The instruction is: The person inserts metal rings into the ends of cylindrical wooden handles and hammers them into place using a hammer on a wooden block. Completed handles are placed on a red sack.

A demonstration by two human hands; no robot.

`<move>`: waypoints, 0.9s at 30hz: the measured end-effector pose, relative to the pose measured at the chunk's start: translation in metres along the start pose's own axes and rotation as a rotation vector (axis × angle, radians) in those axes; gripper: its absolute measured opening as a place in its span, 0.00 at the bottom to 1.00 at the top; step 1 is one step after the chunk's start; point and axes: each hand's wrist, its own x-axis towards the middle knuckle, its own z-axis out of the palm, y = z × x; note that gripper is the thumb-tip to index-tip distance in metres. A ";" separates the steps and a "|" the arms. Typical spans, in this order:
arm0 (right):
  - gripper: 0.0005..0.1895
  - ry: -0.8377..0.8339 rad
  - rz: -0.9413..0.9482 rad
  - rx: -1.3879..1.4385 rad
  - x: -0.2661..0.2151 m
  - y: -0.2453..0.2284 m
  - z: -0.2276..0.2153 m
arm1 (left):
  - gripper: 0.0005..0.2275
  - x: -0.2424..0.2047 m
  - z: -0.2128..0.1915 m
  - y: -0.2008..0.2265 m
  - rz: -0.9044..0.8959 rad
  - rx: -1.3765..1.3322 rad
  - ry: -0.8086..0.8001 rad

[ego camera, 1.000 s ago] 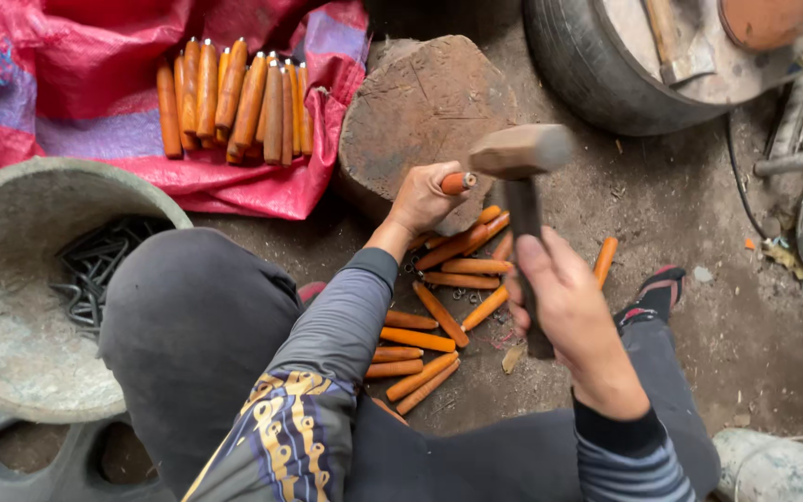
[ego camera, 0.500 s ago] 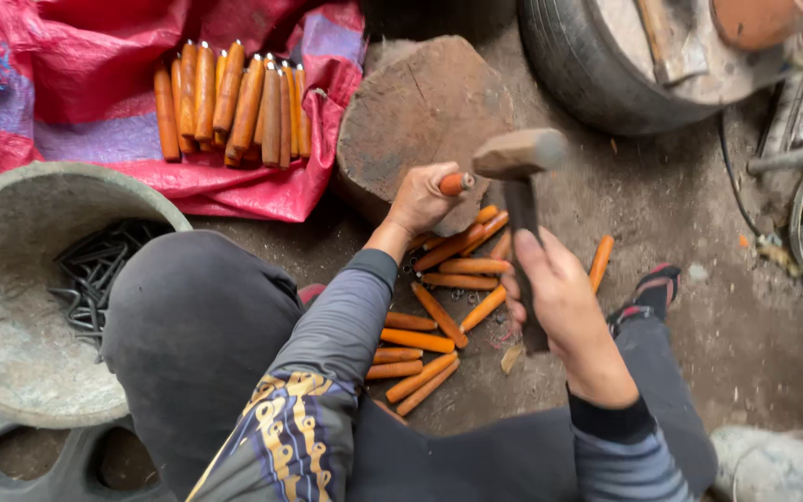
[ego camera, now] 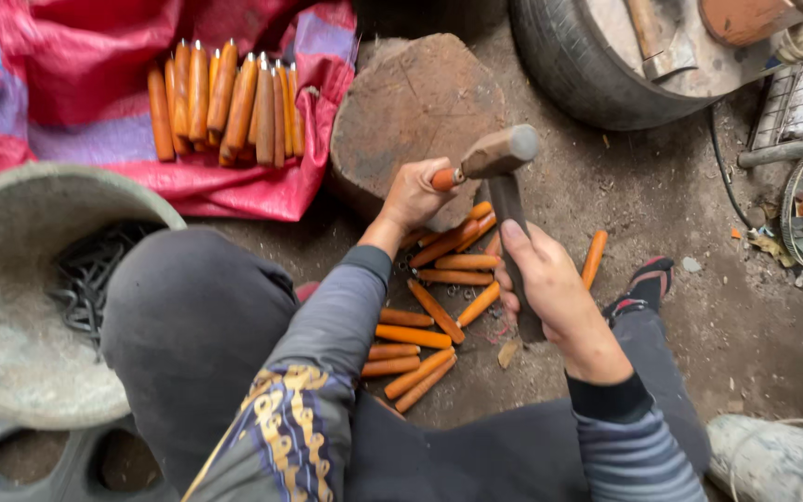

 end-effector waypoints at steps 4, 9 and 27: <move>0.17 0.041 -0.152 0.065 -0.036 -0.017 -0.005 | 0.09 -0.002 -0.001 -0.006 -0.010 -0.009 0.018; 0.18 0.043 -0.363 -0.086 -0.032 -0.015 0.008 | 0.10 0.000 0.001 -0.009 0.040 -0.007 -0.004; 0.17 -0.016 -0.650 0.183 -0.017 0.067 -0.011 | 0.16 0.022 0.000 0.029 -0.144 -0.301 -0.036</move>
